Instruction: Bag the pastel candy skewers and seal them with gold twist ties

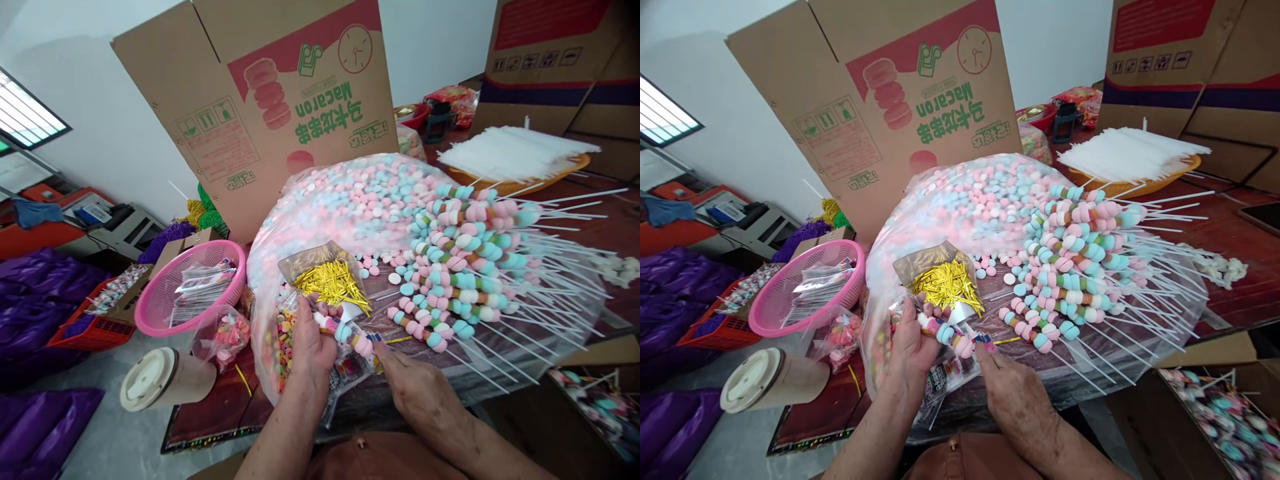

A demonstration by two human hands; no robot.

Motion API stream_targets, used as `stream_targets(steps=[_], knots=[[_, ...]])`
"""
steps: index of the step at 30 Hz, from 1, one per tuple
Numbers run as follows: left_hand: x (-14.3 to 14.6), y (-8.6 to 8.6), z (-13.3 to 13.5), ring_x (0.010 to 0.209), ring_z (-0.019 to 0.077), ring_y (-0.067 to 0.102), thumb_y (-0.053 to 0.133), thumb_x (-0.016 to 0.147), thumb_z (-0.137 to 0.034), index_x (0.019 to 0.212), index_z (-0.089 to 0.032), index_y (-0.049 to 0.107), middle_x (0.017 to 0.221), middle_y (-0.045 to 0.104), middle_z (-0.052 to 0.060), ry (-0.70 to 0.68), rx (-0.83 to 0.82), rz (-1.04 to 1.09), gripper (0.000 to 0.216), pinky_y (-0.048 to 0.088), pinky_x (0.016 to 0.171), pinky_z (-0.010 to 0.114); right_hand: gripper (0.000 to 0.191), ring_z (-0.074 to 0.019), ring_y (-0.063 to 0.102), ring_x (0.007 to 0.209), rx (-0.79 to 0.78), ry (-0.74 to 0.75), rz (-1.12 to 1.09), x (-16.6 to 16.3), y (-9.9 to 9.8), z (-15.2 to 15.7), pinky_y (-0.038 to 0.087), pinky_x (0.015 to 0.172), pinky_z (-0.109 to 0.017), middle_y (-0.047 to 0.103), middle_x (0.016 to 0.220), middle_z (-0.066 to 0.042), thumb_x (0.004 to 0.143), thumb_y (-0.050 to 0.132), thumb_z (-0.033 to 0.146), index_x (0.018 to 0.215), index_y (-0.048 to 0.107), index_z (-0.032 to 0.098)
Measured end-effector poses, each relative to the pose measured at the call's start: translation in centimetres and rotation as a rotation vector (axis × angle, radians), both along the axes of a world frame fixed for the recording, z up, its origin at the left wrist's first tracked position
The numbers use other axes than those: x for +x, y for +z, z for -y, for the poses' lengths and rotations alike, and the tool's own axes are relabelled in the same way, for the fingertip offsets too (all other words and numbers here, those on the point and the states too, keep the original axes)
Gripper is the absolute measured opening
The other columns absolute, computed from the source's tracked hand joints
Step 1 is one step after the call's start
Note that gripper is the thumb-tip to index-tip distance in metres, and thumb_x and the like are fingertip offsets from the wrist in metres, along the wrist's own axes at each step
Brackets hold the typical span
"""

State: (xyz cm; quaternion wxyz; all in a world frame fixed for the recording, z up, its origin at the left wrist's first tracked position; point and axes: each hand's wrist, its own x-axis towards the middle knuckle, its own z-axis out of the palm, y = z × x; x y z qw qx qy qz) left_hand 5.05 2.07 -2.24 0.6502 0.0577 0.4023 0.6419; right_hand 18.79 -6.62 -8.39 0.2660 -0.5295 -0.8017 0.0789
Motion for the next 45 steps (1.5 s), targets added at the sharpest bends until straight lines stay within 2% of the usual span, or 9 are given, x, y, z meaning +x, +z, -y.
stream_targets(steps=[5, 13, 16, 19, 22, 27, 37, 42, 45], knots=[[0.3, -0.7, 0.7, 0.045, 0.0139, 0.051, 0.033, 0.091, -0.040, 0.071, -0.018, 0.052, 0.047, 0.049, -0.002, -0.022, -0.025, -0.022, 0.035, 0.045, 0.052, 0.026, 0.046, -0.0192, 0.066, 0.065, 0.123, -0.030, 0.063, 0.5, -0.6, -0.4, 0.052, 0.056, -0.027, 0.069, 0.082, -0.013, 0.074, 0.031, -0.002, 0.112, 0.057, 0.006], [-2.6, 0.4, 0.7, 0.078, 0.0239, 0.063, 0.063, 0.071, -0.051, 0.103, -0.014, 0.057, 0.086, 0.066, 0.011, -0.366, 0.164, 0.093, 0.049, 0.048, 0.075, 0.040, 0.032, -0.0164, 0.063, 0.070, -0.217, 0.183, -0.265, 2.2, 1.6, -1.4, 0.049, 0.063, -0.024, 0.068, 0.075, -0.006, 0.088, 0.031, 0.015, 0.094, 0.062, 0.017], [-3.2, 0.6, 0.5, 0.079, 0.0243, 0.063, 0.067, 0.068, -0.050, 0.102, -0.014, 0.059, 0.085, 0.067, 0.010, -0.302, 0.185, 0.124, 0.050, 0.047, 0.079, 0.044, 0.032, -0.0149, 0.061, 0.063, -0.269, 0.231, -0.311, 2.0, 2.3, -1.1, 0.047, 0.060, -0.023, 0.066, 0.069, -0.005, 0.090, 0.030, 0.017, 0.085, 0.062, 0.018], [-2.6, 0.7, 0.3, 0.063, 0.0174, 0.061, 0.058, 0.077, -0.046, 0.098, -0.015, 0.061, 0.059, 0.060, 0.001, -0.274, 0.155, 0.129, 0.038, 0.049, 0.079, 0.042, 0.031, -0.0140, 0.059, 0.059, -0.260, 0.261, -0.287, 1.6, 2.3, -1.0, 0.045, 0.057, -0.022, 0.065, 0.067, -0.003, 0.090, 0.031, 0.016, 0.086, 0.062, 0.018], [-1.7, 0.7, 0.1, 0.048, 0.0126, 0.053, 0.045, 0.085, -0.046, 0.087, -0.014, 0.062, 0.041, 0.045, -0.004, -0.192, 0.015, 0.084, 0.037, 0.052, 0.072, 0.038, 0.034, -0.0164, 0.062, 0.062, -0.067, 0.152, -0.149, 1.3, 1.5, -1.0, 0.047, 0.056, -0.023, 0.067, 0.072, -0.007, 0.085, 0.031, 0.009, 0.101, 0.060, 0.015], [-1.1, 0.7, -0.2, 0.049, 0.0146, 0.056, 0.029, 0.091, -0.045, 0.079, -0.014, 0.061, 0.044, 0.048, -0.001, -0.028, -0.142, 0.021, 0.046, 0.052, 0.063, 0.035, 0.048, -0.0196, 0.064, 0.064, 0.164, -0.012, 0.091, 0.8, -0.1, -0.7, 0.050, 0.057, -0.027, 0.068, 0.079, -0.013, 0.073, 0.031, -0.003, 0.114, 0.055, 0.006], [-0.2, 0.2, 1.1, 0.054, 0.0180, 0.060, 0.046, 0.080, -0.056, 0.088, -0.012, 0.061, 0.042, 0.052, 0.000, -0.134, 0.020, -0.108, 0.047, 0.049, 0.063, 0.031, 0.028, -0.0142, 0.058, 0.060, -0.286, 0.197, -0.341, 0.1, 2.2, -1.2, 0.042, 0.055, -0.022, 0.064, 0.066, -0.004, 0.088, 0.032, 0.015, 0.082, 0.060, 0.017], [-0.7, 0.7, 0.9, 0.043, 0.0133, 0.053, 0.049, 0.076, -0.060, 0.088, -0.013, 0.060, 0.043, 0.052, -0.002, -0.198, -0.020, -0.083, 0.050, 0.049, 0.059, 0.031, 0.037, -0.0113, 0.052, 0.050, -0.407, 0.272, -0.430, 0.3, 2.9, -1.2, 0.037, 0.049, -0.020, 0.056, 0.053, 0.001, 0.092, 0.030, 0.023, 0.063, 0.052, 0.018], [-1.1, 0.9, 0.7, 0.041, 0.0134, 0.052, 0.048, 0.078, -0.057, 0.082, -0.012, 0.059, 0.042, 0.051, -0.001, -0.238, -0.152, -0.096, 0.046, 0.049, 0.057, 0.031, 0.032, -0.0132, 0.057, 0.057, -0.317, 0.222, -0.310, 0.7, 1.9, -1.2, 0.042, 0.053, -0.021, 0.063, 0.062, -0.002, 0.090, 0.030, 0.017, 0.076, 0.059, 0.018]])
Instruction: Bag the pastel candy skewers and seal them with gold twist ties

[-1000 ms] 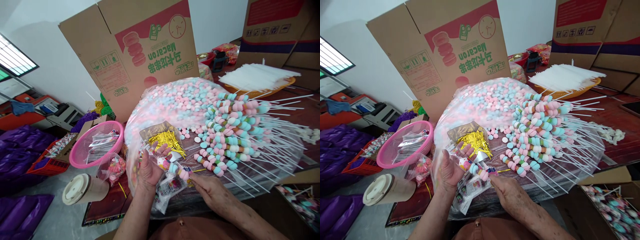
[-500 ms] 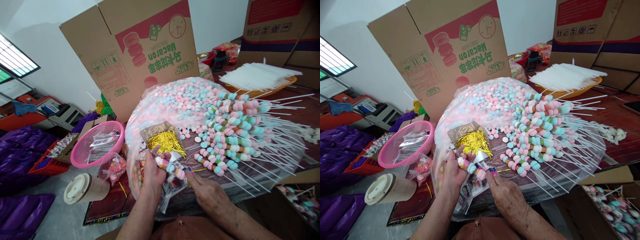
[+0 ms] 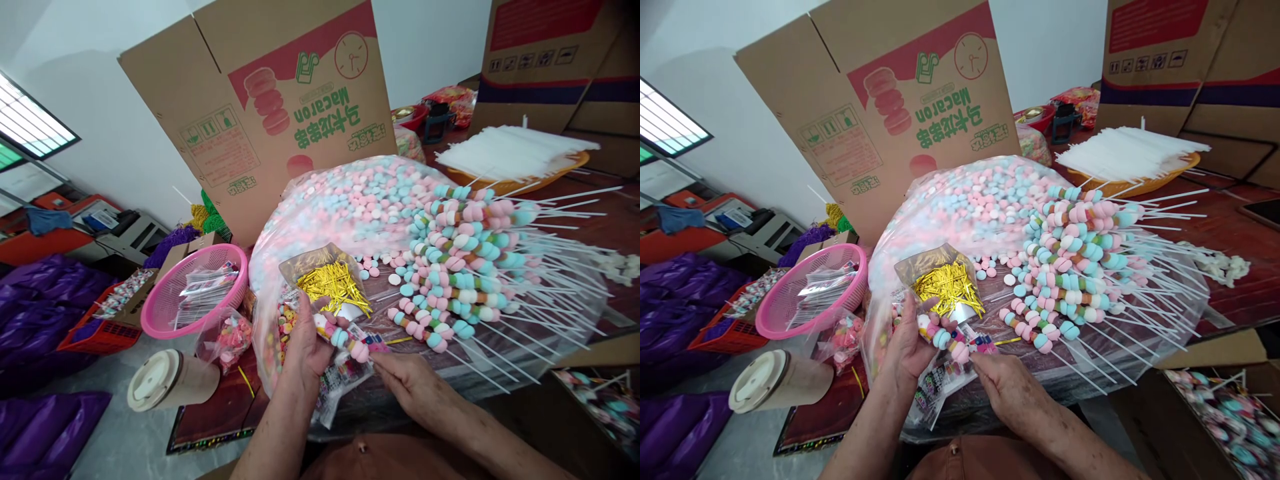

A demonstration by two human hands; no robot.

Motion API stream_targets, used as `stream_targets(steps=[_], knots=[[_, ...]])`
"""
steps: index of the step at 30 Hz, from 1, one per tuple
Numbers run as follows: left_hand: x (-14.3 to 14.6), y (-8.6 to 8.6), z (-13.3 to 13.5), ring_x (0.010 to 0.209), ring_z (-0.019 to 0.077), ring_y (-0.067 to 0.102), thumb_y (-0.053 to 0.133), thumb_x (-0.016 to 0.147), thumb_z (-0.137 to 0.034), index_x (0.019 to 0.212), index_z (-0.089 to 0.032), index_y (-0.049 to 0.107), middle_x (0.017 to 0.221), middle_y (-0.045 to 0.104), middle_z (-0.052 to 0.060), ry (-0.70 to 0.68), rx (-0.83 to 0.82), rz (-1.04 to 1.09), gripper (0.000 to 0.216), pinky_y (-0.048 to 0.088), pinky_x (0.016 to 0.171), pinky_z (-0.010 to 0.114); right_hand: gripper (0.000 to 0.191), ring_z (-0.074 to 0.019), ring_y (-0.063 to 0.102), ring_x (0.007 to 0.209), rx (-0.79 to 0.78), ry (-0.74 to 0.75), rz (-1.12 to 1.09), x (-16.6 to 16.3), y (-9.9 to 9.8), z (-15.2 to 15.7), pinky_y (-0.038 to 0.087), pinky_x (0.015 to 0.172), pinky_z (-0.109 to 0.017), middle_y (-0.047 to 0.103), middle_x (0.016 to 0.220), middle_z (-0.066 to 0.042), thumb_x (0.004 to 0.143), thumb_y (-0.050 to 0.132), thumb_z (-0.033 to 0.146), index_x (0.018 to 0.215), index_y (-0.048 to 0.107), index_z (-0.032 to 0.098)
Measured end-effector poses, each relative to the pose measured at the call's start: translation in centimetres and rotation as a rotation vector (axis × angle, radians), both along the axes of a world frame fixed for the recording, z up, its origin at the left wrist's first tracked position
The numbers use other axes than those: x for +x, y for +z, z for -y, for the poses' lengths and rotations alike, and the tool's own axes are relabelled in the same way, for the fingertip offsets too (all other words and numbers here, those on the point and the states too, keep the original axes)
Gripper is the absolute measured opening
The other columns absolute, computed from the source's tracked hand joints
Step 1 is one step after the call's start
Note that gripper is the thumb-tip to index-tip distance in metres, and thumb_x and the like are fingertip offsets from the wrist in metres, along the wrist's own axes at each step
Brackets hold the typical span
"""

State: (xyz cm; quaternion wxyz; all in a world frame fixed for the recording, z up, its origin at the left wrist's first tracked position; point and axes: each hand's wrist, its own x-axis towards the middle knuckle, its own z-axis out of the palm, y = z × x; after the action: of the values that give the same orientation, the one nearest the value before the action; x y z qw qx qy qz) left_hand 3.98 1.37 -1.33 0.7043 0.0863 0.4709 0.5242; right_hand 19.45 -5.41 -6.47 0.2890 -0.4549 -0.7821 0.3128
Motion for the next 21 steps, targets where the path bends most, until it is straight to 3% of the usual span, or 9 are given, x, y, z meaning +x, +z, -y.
stream_targets(steps=[2, 4, 7, 10, 13, 17, 21], knots=[[0.0, 0.0, 0.0, 0.045, 0.0157, 0.056, 0.046, 0.080, -0.055, 0.078, -0.012, 0.059, 0.043, 0.052, 0.001, -0.015, -0.073, -0.006, 0.045, 0.049, 0.056, 0.031, 0.033, -0.0166, 0.061, 0.066, 0.150, -0.113, 0.139, 0.2, -1.1, 0.0, 0.046, 0.059, -0.024, 0.067, 0.075, -0.008, 0.084, 0.031, 0.009, 0.098, 0.060, 0.014], [0.2, -0.1, 0.1, 0.049, 0.0166, 0.058, 0.046, 0.082, -0.052, 0.077, -0.011, 0.058, 0.046, 0.053, 0.002, 0.012, -0.082, -0.003, 0.043, 0.049, 0.056, 0.030, 0.045, -0.0186, 0.064, 0.070, 0.258, -0.192, 0.281, 0.3, -2.0, 0.1, 0.048, 0.061, -0.026, 0.068, 0.083, -0.012, 0.076, 0.033, 0.002, 0.115, 0.055, 0.010], [0.8, -0.4, 0.5, 0.047, 0.0142, 0.055, 0.046, 0.082, -0.051, 0.077, -0.012, 0.057, 0.046, 0.051, 0.000, 0.088, -0.045, 0.013, 0.041, 0.049, 0.056, 0.029, 0.052, -0.0189, 0.065, 0.069, 0.252, -0.175, 0.377, 0.0, -2.5, 0.4, 0.049, 0.061, -0.025, 0.068, 0.087, -0.012, 0.071, 0.034, -0.002, 0.118, 0.053, 0.010], [1.6, -0.6, 1.0, 0.048, 0.0148, 0.056, 0.047, 0.080, -0.056, 0.081, -0.013, 0.057, 0.046, 0.052, 0.000, 0.113, 0.004, -0.012, 0.043, 0.048, 0.054, 0.028, 0.045, -0.0189, 0.064, 0.069, 0.121, -0.099, 0.296, -0.8, -1.8, 0.6, 0.048, 0.060, -0.025, 0.068, 0.083, -0.010, 0.075, 0.033, 0.001, 0.113, 0.055, 0.012], [2.5, -1.1, 1.8, 0.049, 0.0164, 0.058, 0.050, 0.076, -0.059, 0.080, -0.015, 0.057, 0.044, 0.053, 0.000, 0.069, 0.044, -0.067, 0.045, 0.046, 0.051, 0.026, 0.031, -0.0180, 0.063, 0.070, 0.011, -0.026, 0.060, -1.6, -0.5, 0.3, 0.047, 0.061, -0.025, 0.067, 0.078, -0.008, 0.082, 0.033, 0.009, 0.099, 0.059, 0.014], [2.9, -1.5, 2.3, 0.051, 0.0168, 0.060, 0.060, 0.070, -0.056, 0.074, -0.014, 0.057, 0.043, 0.056, 0.001, 0.001, 0.085, -0.082, 0.042, 0.046, 0.056, 0.027, 0.028, -0.0152, 0.058, 0.065, -0.077, -0.074, -0.227, -1.8, 0.7, -0.5, 0.044, 0.060, -0.025, 0.065, 0.073, -0.005, 0.089, 0.033, 0.022, 0.081, 0.059, 0.016], [2.3, -1.5, 1.5, 0.048, 0.0144, 0.058, 0.067, 0.068, -0.049, 0.068, -0.015, 0.056, 0.044, 0.057, -0.001, 0.088, 0.157, -0.110, 0.036, 0.047, 0.062, 0.028, 0.033, -0.0138, 0.052, 0.058, -0.099, -0.098, -0.178, -1.5, 0.2, 0.0, 0.038, 0.054, -0.024, 0.060, 0.064, -0.003, 0.090, 0.032, 0.028, 0.070, 0.054, 0.017]])
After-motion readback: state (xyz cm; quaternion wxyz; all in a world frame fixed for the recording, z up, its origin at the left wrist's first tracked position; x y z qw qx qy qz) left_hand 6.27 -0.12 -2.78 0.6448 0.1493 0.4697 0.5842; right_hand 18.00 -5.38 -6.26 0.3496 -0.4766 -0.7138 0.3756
